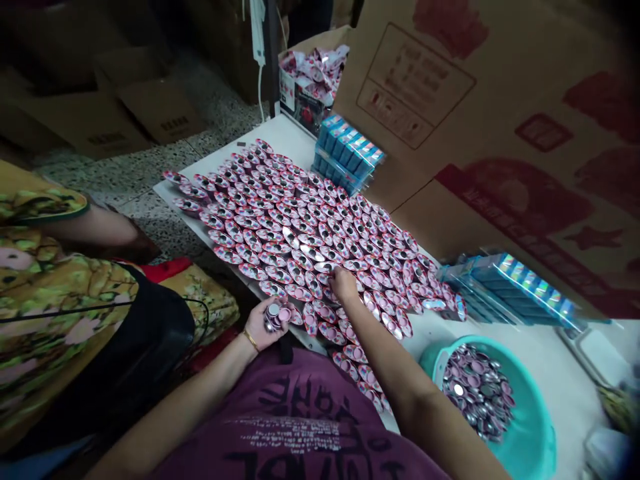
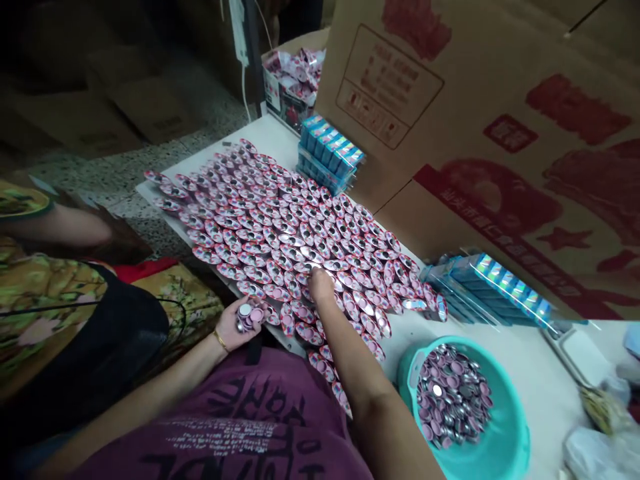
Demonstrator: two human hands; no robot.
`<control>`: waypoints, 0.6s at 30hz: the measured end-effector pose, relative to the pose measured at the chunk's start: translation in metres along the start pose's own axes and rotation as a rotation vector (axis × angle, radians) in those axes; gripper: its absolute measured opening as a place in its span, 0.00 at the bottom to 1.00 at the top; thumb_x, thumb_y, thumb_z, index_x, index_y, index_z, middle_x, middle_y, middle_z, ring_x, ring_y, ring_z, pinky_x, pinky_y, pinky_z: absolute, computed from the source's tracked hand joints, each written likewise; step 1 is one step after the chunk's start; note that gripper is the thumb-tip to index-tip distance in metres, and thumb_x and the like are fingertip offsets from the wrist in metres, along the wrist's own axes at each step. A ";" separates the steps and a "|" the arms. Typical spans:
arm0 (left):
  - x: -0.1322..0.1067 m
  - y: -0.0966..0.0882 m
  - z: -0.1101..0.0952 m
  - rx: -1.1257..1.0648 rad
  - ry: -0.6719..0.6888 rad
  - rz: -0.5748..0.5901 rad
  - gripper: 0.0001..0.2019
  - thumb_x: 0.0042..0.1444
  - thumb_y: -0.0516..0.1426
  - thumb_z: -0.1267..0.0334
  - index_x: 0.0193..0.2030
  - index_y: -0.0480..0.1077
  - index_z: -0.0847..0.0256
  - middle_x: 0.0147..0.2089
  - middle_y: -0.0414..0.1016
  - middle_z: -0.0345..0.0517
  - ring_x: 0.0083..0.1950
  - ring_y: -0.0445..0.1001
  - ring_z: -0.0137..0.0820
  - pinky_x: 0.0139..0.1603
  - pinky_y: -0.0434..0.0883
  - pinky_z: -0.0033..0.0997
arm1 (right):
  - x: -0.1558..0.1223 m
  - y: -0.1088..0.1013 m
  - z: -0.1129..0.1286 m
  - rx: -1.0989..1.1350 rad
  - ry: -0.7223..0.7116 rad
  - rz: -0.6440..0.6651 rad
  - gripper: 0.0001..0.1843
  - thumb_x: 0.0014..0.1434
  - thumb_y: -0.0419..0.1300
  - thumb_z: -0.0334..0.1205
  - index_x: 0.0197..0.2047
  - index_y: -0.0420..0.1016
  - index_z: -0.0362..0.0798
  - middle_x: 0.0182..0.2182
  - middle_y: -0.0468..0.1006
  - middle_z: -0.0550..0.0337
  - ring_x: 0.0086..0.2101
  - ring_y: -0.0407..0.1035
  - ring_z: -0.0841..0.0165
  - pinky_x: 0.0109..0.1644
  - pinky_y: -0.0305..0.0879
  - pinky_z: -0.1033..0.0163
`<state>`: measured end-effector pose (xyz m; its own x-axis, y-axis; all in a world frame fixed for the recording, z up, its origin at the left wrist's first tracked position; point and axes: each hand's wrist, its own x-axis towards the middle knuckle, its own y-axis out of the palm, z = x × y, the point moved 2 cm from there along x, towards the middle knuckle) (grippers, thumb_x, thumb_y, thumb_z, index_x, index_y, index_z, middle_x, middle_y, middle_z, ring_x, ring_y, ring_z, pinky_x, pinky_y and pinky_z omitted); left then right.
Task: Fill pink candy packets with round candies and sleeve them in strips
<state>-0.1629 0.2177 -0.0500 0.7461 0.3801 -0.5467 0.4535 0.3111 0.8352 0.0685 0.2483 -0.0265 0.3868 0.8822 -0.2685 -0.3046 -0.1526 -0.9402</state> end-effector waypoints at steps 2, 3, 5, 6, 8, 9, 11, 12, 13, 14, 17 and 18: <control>-0.001 0.003 -0.002 -0.024 0.031 0.004 0.09 0.52 0.52 0.62 0.35 0.68 0.64 0.36 0.72 0.51 0.37 0.72 0.36 0.23 0.67 0.25 | 0.009 -0.001 0.009 -0.148 -0.001 0.067 0.12 0.52 0.51 0.32 0.41 0.67 0.44 0.40 0.73 0.49 0.40 0.68 0.64 0.41 0.61 0.64; 0.000 0.004 -0.002 -0.033 0.039 0.002 0.09 0.52 0.52 0.62 0.35 0.68 0.64 0.36 0.72 0.51 0.37 0.72 0.35 0.23 0.67 0.25 | 0.013 -0.001 0.012 -0.199 0.007 0.106 0.14 0.53 0.51 0.31 0.44 0.65 0.43 0.41 0.72 0.47 0.40 0.68 0.63 0.41 0.61 0.63; 0.002 0.007 -0.005 -0.053 0.044 -0.011 0.09 0.51 0.52 0.62 0.35 0.68 0.64 0.35 0.72 0.51 0.37 0.72 0.35 0.23 0.67 0.25 | 0.022 -0.001 0.016 -0.280 0.023 0.187 0.17 0.53 0.51 0.31 0.48 0.61 0.42 0.41 0.72 0.44 0.40 0.68 0.61 0.40 0.62 0.61; 0.004 0.009 -0.007 -0.066 0.048 -0.020 0.09 0.51 0.52 0.62 0.36 0.68 0.64 0.35 0.72 0.51 0.37 0.72 0.35 0.23 0.68 0.25 | 0.027 -0.001 0.017 -0.312 0.029 0.223 0.18 0.52 0.51 0.32 0.48 0.61 0.41 0.41 0.72 0.43 0.41 0.68 0.60 0.40 0.62 0.60; 0.009 0.014 -0.012 -0.087 0.063 -0.047 0.10 0.52 0.51 0.62 0.36 0.68 0.65 0.36 0.72 0.51 0.38 0.72 0.35 0.25 0.69 0.26 | 0.035 -0.001 0.018 -0.346 0.026 0.270 0.19 0.51 0.54 0.33 0.48 0.61 0.41 0.41 0.71 0.42 0.41 0.68 0.59 0.40 0.62 0.59; 0.011 0.016 -0.014 -0.092 0.075 -0.064 0.10 0.52 0.51 0.61 0.36 0.68 0.65 0.36 0.72 0.51 0.38 0.72 0.35 0.26 0.69 0.27 | 0.038 0.000 0.018 -0.348 0.021 0.281 0.20 0.51 0.55 0.34 0.48 0.61 0.41 0.42 0.71 0.42 0.42 0.68 0.59 0.41 0.62 0.60; 0.016 0.021 -0.018 -0.090 0.093 -0.089 0.10 0.52 0.51 0.61 0.35 0.69 0.65 0.36 0.72 0.52 0.38 0.73 0.35 0.28 0.70 0.29 | 0.039 0.002 0.016 -0.334 0.027 0.284 0.21 0.50 0.56 0.36 0.48 0.61 0.42 0.42 0.71 0.43 0.42 0.67 0.59 0.42 0.62 0.60; 0.018 0.023 -0.020 -0.083 0.094 -0.092 0.11 0.52 0.51 0.61 0.35 0.69 0.66 0.36 0.72 0.53 0.38 0.73 0.35 0.29 0.71 0.29 | 0.037 0.003 0.014 -0.322 0.039 0.277 0.21 0.51 0.56 0.36 0.49 0.61 0.43 0.42 0.71 0.44 0.42 0.67 0.60 0.42 0.62 0.60; 0.020 0.026 -0.021 -0.073 0.091 -0.088 0.11 0.52 0.51 0.61 0.34 0.69 0.66 0.36 0.72 0.53 0.38 0.73 0.35 0.30 0.71 0.30 | 0.034 0.003 0.012 -0.308 0.054 0.263 0.21 0.51 0.55 0.37 0.49 0.61 0.44 0.42 0.71 0.45 0.42 0.67 0.60 0.42 0.62 0.60; 0.020 0.027 -0.021 -0.061 0.085 -0.080 0.10 0.52 0.51 0.61 0.34 0.69 0.66 0.35 0.73 0.53 0.38 0.73 0.35 0.30 0.71 0.30 | 0.031 0.003 0.011 -0.293 0.071 0.248 0.20 0.52 0.54 0.37 0.50 0.60 0.45 0.42 0.71 0.45 0.42 0.67 0.61 0.42 0.62 0.60; 0.018 0.031 -0.020 -0.009 0.063 -0.052 0.10 0.52 0.52 0.61 0.32 0.69 0.66 0.34 0.73 0.52 0.37 0.73 0.35 0.28 0.71 0.29 | 0.023 0.001 0.011 -0.260 0.120 0.231 0.21 0.52 0.54 0.36 0.51 0.60 0.45 0.42 0.72 0.46 0.42 0.67 0.60 0.42 0.62 0.59; 0.017 0.031 -0.019 0.008 0.055 -0.045 0.10 0.52 0.52 0.61 0.32 0.69 0.66 0.34 0.73 0.52 0.37 0.73 0.36 0.27 0.71 0.29 | 0.023 0.000 0.012 -0.257 0.132 0.237 0.22 0.51 0.55 0.36 0.50 0.60 0.44 0.43 0.71 0.45 0.42 0.67 0.59 0.41 0.62 0.59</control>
<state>-0.1456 0.2506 -0.0340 0.6968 0.4137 -0.5859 0.4902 0.3216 0.8101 0.0667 0.2740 -0.0304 0.4456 0.7465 -0.4942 -0.1772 -0.4675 -0.8660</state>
